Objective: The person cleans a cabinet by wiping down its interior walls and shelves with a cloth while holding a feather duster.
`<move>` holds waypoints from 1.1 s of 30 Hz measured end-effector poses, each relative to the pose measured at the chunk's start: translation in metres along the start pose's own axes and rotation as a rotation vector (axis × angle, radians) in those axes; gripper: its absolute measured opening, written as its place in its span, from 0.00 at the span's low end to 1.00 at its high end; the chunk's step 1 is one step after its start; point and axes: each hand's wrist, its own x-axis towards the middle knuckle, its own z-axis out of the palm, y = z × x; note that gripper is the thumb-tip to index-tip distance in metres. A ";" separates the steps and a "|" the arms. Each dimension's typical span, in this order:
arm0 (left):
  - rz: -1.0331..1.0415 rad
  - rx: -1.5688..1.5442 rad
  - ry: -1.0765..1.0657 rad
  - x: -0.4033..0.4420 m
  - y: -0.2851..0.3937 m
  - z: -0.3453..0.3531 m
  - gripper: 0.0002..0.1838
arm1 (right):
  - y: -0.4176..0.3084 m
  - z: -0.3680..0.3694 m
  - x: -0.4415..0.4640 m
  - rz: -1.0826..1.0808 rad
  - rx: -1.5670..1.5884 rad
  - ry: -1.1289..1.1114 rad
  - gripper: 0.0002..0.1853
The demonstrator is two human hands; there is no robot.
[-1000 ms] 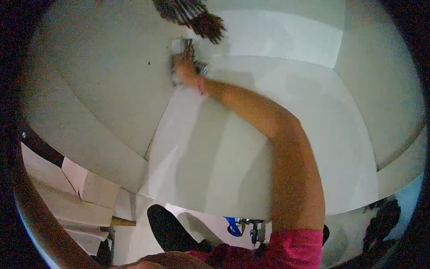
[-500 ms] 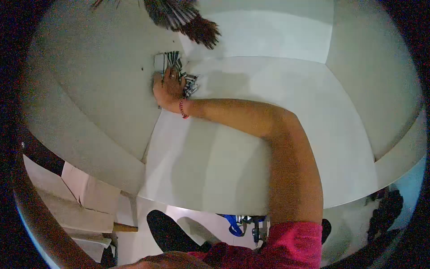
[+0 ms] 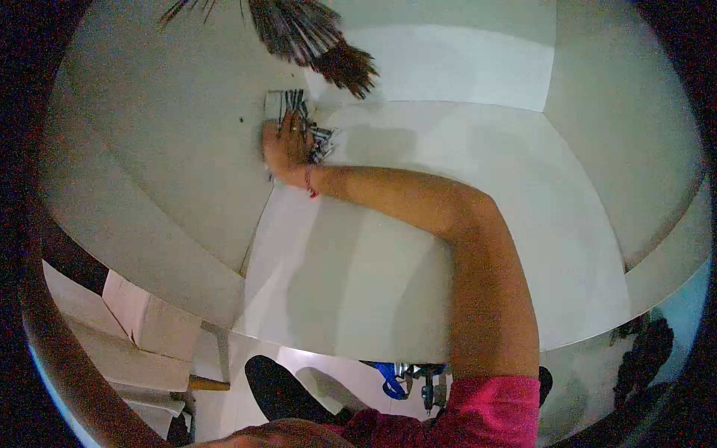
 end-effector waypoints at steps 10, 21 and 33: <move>-0.011 0.023 -0.011 -0.024 0.005 0.013 0.18 | 0.015 0.051 0.040 0.339 0.765 -0.045 0.30; 0.020 -0.020 -0.055 -0.014 0.006 0.047 0.17 | -0.037 -0.042 -0.015 -0.384 0.512 0.094 0.34; 0.086 -0.082 0.003 -0.030 -0.002 0.055 0.17 | -0.099 -0.125 -0.075 0.325 1.095 -0.441 0.32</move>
